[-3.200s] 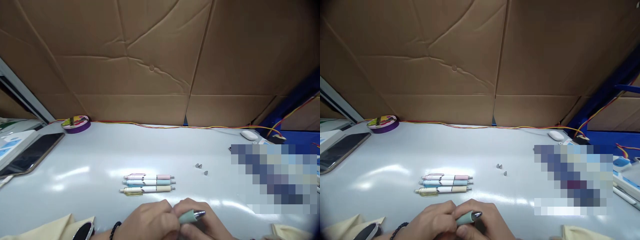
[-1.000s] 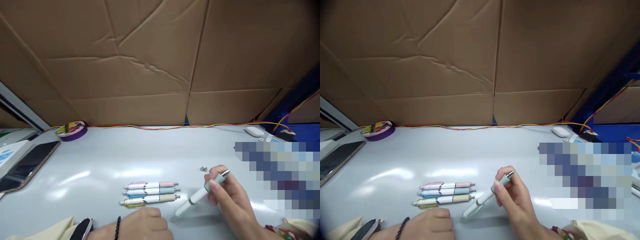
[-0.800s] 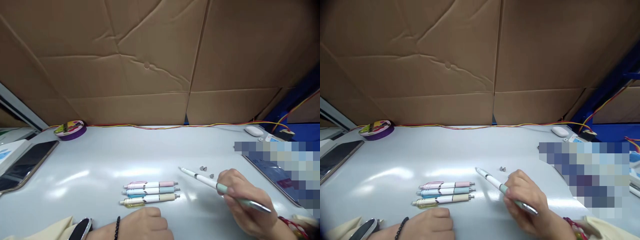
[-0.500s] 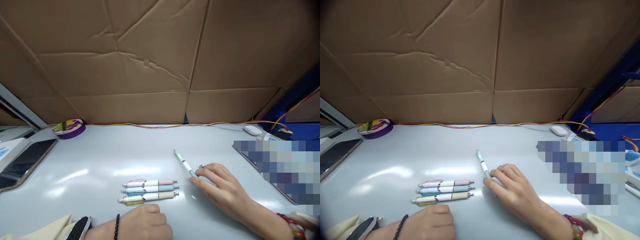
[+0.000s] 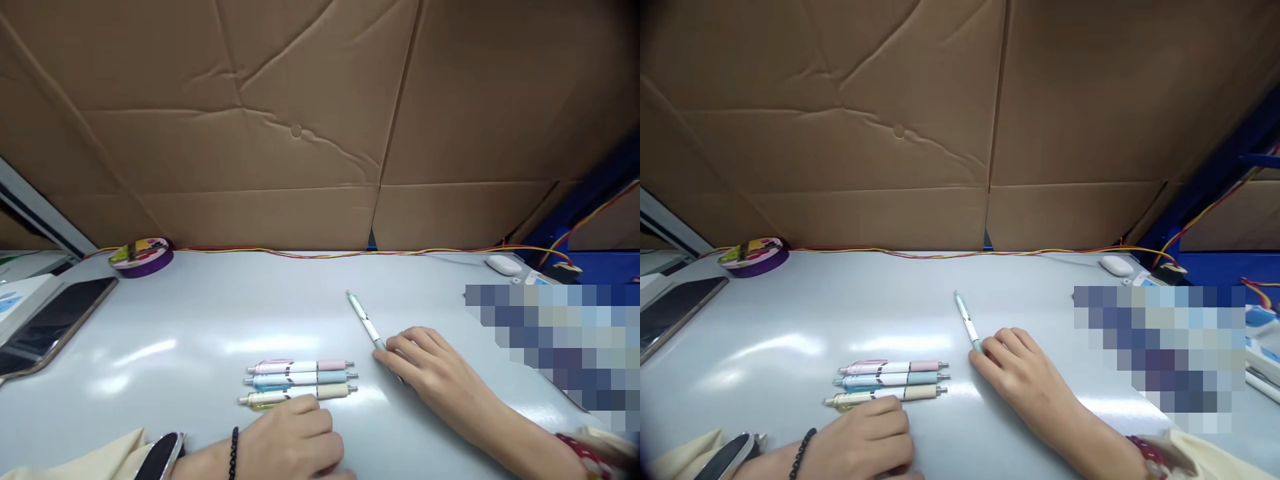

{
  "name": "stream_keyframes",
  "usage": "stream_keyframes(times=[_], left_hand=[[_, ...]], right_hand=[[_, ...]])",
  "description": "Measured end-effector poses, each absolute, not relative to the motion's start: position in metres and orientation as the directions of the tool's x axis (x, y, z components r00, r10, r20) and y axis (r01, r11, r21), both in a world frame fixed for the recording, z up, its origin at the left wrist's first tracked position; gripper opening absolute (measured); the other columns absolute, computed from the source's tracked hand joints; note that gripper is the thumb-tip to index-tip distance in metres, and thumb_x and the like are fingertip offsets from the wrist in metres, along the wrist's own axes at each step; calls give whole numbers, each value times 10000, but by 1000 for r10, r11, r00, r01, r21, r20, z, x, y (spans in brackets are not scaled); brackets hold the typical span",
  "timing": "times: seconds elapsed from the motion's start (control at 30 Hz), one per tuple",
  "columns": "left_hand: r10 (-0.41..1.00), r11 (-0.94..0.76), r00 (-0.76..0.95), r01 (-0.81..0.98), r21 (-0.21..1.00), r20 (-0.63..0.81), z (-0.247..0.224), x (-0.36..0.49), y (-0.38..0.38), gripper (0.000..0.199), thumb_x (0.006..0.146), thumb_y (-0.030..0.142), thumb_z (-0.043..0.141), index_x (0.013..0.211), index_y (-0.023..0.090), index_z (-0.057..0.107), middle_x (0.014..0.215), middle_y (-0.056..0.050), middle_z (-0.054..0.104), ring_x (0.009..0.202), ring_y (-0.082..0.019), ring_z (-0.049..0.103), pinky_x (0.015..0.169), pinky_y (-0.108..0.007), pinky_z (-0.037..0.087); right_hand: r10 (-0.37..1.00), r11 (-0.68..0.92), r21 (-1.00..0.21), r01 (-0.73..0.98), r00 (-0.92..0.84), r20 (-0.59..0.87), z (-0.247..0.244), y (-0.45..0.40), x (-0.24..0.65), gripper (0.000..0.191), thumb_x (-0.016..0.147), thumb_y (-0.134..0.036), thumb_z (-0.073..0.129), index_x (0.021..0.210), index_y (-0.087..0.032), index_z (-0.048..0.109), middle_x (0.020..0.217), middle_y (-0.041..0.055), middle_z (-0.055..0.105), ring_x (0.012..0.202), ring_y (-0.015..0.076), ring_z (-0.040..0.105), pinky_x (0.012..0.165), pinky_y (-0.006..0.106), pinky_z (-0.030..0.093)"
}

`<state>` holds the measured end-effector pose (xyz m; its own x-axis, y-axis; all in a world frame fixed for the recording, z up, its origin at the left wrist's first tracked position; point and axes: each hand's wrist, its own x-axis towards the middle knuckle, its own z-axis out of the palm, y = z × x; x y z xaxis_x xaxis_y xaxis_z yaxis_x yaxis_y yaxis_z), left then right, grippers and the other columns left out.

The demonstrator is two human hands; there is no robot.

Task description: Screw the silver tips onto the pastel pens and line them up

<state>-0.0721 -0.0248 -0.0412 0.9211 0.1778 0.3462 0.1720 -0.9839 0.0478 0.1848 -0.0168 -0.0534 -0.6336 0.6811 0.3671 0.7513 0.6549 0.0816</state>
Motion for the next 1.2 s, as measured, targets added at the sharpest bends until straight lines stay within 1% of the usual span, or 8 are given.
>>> stream_keyframes(times=[0.2, 0.3, 0.43, 0.63, 0.77, 0.87, 0.93, 1.2], left_hand=[[360, -917, 820, 399, 7, 445, -40, -75, -18, 204, 864, 68, 407, 789, 169, 567, 675, -27, 527, 624, -168, 461, 597, -304, 407], [496, -844, 748, 534, 44, 441, -40, -85, -13, 165, 859, 97, 420, 861, 170, 568, 812, -55, 558, 751, -212, 500, 646, -337, 446], [640, -758, 693, 641, 123, 333, -46, -99, -9, 88, 865, 198, 453, 880, 179, 538, 976, -77, 534, 868, -249, 496, 690, -375, 475], [591, -783, 700, 618, 75, 402, -54, -99, -12, 180, 933, 222, 389, 805, 178, 507, 1111, -103, 515, 1032, -288, 474, 795, -414, 464], [524, -845, 733, 511, 159, 434, -44, -97, -17, 277, 986, 281, 293, 803, 187, 479, 890, -69, 589, 809, -216, 549, 690, -329, 456], [513, -858, 758, 466, 215, 404, -39, -96, -21, 327, 1013, 320, 215, 817, 202, 449, 603, 22, 537, 486, -145, 471, 473, -252, 352], [503, -864, 765, 454, 216, 402, -41, -96, -24, 327, 1019, 324, 191, 832, 207, 432, 541, 51, 507, 412, -136, 431, 423, -259, 289], [516, -857, 772, 465, 222, 372, -53, -96, -24, 284, 1014, 331, 186, 844, 218, 383, 535, 65, 496, 399, -138, 438, 414, -277, 242]], right_hand=[[662, 584, 115, 803, -554, 505, -42, -12, 203, 319, 932, -52, 334, 1089, -175, 584, 894, 63, 675, 784, 204, 528, 729, 333, 397], [707, 484, 70, 872, -437, 556, -35, -8, 216, 201, 941, -169, 417, 1053, -174, 583, 834, 56, 664, 753, 202, 541, 697, 319, 410], [862, 309, 20, 951, -289, 416, -34, -9, 221, 314, 883, -485, 488, 766, -199, 542, 657, 17, 572, 556, 170, 533, 526, 274, 378], [938, 246, 111, 963, -266, 224, -49, -10, 217, 339, 892, -431, 482, 624, -225, 460, 517, -26, 505, 437, 148, 506, 458, 255, 295], [940, 271, -213, 939, -210, 269, -44, -12, 213, 318, 924, -400, 440, 659, -224, 444, 556, -31, 520, 465, 130, 489, 461, 248, 349], [913, 374, -554, 744, -188, 362, -39, -22, 201, 168, 920, -329, 479, 793, -229, 522, 688, -11, 585, 600, 139, 563, 558, 246, 461], [902, 425, -684, 592, -217, 373, -39, -33, 190, 42, 901, -272, 529, 882, -244, 553, 771, -3, 614, 710, 147, 604, 634, 240, 500], [833, 524, -793, 310, -380, 402, -42, -48, 166, 118, 839, -136, 600, 902, -236, 602, 760, 7, 662, 677, 142, 619, 627, 252, 502]])
